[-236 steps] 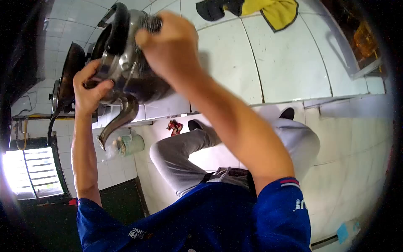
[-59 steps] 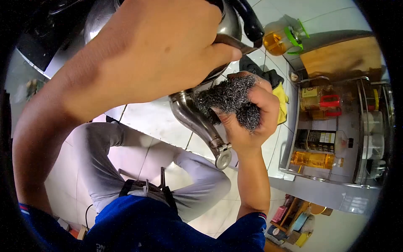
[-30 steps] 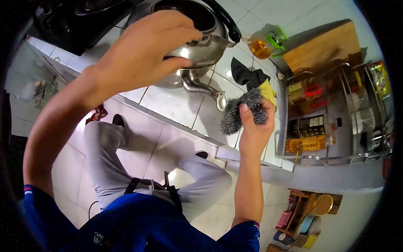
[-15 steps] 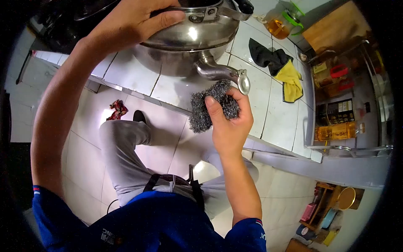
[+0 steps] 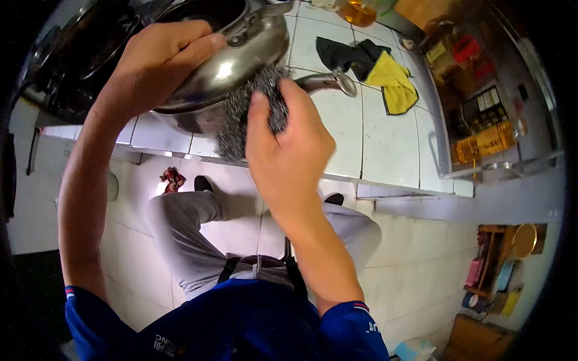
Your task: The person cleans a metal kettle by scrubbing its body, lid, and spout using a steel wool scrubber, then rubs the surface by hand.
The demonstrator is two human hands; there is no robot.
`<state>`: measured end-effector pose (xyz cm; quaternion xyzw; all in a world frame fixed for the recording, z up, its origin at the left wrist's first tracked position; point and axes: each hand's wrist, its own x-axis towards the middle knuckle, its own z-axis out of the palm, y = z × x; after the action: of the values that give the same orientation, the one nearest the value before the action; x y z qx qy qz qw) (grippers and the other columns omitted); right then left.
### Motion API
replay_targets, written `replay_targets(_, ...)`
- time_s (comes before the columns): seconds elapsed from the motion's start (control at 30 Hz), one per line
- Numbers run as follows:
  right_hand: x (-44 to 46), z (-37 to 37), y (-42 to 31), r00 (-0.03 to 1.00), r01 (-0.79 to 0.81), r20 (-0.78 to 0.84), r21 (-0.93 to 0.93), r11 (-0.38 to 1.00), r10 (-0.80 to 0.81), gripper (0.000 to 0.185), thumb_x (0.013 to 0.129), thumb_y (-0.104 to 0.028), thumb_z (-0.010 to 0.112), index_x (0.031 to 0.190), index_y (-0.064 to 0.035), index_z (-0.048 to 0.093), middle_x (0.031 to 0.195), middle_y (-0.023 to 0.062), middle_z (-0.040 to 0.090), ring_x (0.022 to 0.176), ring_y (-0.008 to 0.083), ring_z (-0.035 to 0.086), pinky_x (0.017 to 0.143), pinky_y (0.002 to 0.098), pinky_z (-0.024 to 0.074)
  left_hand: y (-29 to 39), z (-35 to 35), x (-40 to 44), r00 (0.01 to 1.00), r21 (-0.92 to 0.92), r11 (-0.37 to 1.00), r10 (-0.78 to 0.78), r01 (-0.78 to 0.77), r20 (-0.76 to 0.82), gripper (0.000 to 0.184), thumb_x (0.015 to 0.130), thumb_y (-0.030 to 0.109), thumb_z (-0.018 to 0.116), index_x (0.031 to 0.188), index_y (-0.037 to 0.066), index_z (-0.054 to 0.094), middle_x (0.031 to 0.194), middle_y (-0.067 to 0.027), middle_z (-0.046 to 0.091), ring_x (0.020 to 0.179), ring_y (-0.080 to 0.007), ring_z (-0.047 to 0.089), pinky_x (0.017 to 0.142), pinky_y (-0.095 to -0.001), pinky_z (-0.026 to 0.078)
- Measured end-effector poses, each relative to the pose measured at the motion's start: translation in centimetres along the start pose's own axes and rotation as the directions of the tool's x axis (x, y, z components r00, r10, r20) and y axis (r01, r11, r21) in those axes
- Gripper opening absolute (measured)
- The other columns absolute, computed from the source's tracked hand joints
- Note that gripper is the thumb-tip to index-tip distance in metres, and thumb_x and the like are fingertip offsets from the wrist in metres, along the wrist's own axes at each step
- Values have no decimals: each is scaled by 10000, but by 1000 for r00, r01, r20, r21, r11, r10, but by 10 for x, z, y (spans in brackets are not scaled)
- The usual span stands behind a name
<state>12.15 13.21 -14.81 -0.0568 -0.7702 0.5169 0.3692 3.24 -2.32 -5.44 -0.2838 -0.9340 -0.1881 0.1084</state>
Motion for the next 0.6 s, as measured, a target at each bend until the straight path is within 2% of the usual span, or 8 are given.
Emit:
replay_targets(0.03, 0, 6, -2, 999, 25, -20, -69, 997, -26, 325, 923, -154, 694, 1116, 101, 643, 920, 143, 713, 824, 145, 631, 773, 278, 514, 0, 0, -1, 1000, -14, 1000, 8, -8, -2, 389, 992, 376, 514, 834, 31, 598, 710, -149, 560, 640, -276, 552, 646, -395, 436)
replay_targets(0.17, -11, 12, 3, 999, 50, -14, 59, 997, -49, 304, 934, -137, 666, 1133, 92, 648, 922, 129, 713, 822, 134, 622, 765, 273, 509, -6, 5, 0, 962, 33, 967, 254, -252, -100, 389, 993, 356, 509, 818, 15, 572, 680, -161, 494, 604, -267, 496, 615, -384, 419)
replay_targets(0.23, -3, 12, 13, 994, -103, -20, 143, 984, 107, 240, 893, -117, 661, 1079, 34, 660, 987, 230, 685, 860, 401, 678, 734, 386, 533, 1, 3, 0, 978, 32, 980, 196, -194, -67, 386, 994, 352, 508, 821, 14, 579, 669, -163, 494, 601, -263, 491, 610, -373, 423)
replay_targets(0.3, -3, 12, 9, 985, -160, -34, 215, 963, 171, 249, 892, -110, 658, 1091, 39, 662, 976, 236, 685, 868, 406, 676, 744, 379, 536, 4, 7, 0, 992, -20, 994, 107, -109, -71, 382, 997, 350, 509, 828, 17, 589, 669, -163, 510, 607, -258, 500, 616, -364, 429)
replay_targets(0.37, -14, 12, 8, 994, 86, -71, 75, 993, -81, 254, 894, -115, 656, 1091, 45, 668, 915, 247, 688, 846, 407, 680, 746, 387, 537, 5, 5, 2, 997, -1, 997, 75, -75, -30, 381, 996, 352, 512, 829, 19, 595, 680, -160, 527, 613, -256, 505, 621, -358, 433)
replay_targets(0.43, -9, 10, 10, 989, 110, -105, 94, 989, -100, 259, 894, -125, 656, 1094, 40, 670, 903, 244, 687, 832, 408, 679, 744, 398, 536, 10, 3, 0, 1000, 7, 1000, -2, 2, -4, 411, 972, 407, 496, 783, 57, 601, 739, -178, 604, 748, -395, 593, 660, -453, 455)
replay_targets(0.5, 8, 4, 6, 937, -344, 120, 145, 927, 329, 259, 888, -120, 661, 1103, 24, 674, 956, 232, 690, 872, 402, 682, 759, 397, 539, 13, 5, -1, 999, 68, 997, -39, 37, 26, 424, 977, 421, 480, 793, 59, 603, 741, -179, 605, 762, -395, 593, 679, -454, 450)
replay_targets(0.6, -22, 16, 13, 996, -44, -74, 139, 989, 54, 260, 862, -101, 690, 1092, 20, 681, 952, 235, 694, 860, 397, 686, 751, 400, 539, 12, 8, 1, 997, 108, 991, -78, 80, -22, 440, 984, 448, 473, 813, 65, 604, 741, -169, 606, 739, -388, 579, 684, -442, 445)
